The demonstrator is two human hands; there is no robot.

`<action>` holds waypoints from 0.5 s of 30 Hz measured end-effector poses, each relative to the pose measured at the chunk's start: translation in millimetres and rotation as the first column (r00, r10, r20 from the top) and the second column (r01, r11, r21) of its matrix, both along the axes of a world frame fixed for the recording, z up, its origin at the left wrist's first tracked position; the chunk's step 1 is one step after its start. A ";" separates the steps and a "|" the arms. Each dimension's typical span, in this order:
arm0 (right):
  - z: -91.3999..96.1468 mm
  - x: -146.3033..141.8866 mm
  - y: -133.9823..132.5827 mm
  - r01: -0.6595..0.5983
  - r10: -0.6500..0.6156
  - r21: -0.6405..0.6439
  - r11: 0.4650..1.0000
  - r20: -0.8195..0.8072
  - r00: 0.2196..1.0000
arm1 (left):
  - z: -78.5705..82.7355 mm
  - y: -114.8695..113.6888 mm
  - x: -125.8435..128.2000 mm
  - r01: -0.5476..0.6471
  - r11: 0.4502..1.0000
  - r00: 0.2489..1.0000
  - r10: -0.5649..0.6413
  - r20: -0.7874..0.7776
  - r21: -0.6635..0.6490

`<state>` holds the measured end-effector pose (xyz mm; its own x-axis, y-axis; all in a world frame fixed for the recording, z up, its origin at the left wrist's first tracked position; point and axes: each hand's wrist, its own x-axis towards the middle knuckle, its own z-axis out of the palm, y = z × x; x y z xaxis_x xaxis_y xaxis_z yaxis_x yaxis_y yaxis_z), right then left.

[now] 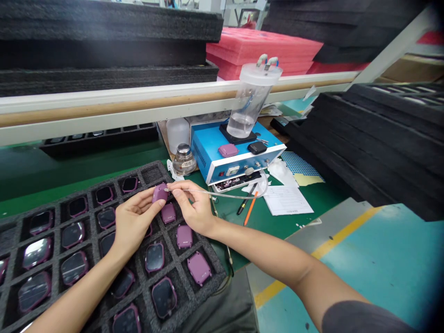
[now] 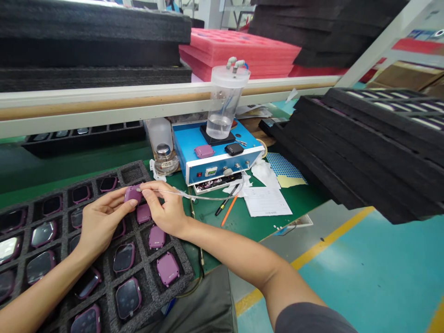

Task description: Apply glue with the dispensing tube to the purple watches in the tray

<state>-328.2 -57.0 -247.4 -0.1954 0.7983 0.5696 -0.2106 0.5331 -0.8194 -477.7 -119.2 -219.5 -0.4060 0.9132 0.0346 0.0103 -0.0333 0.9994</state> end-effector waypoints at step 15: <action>-0.4 -0.4 0.5 0.003 -0.003 0.010 1.000 -0.003 1.000 | -0.6 0.9 -0.3 0.011 1.000 1.000 -0.011 -0.001 0.017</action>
<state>-328.6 -56.5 -247.9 -0.1914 0.7929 0.5785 -0.2111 0.5423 -0.8132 -478.1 -118.3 -220.1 -0.3963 0.9167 0.0510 0.0110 -0.0508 0.9986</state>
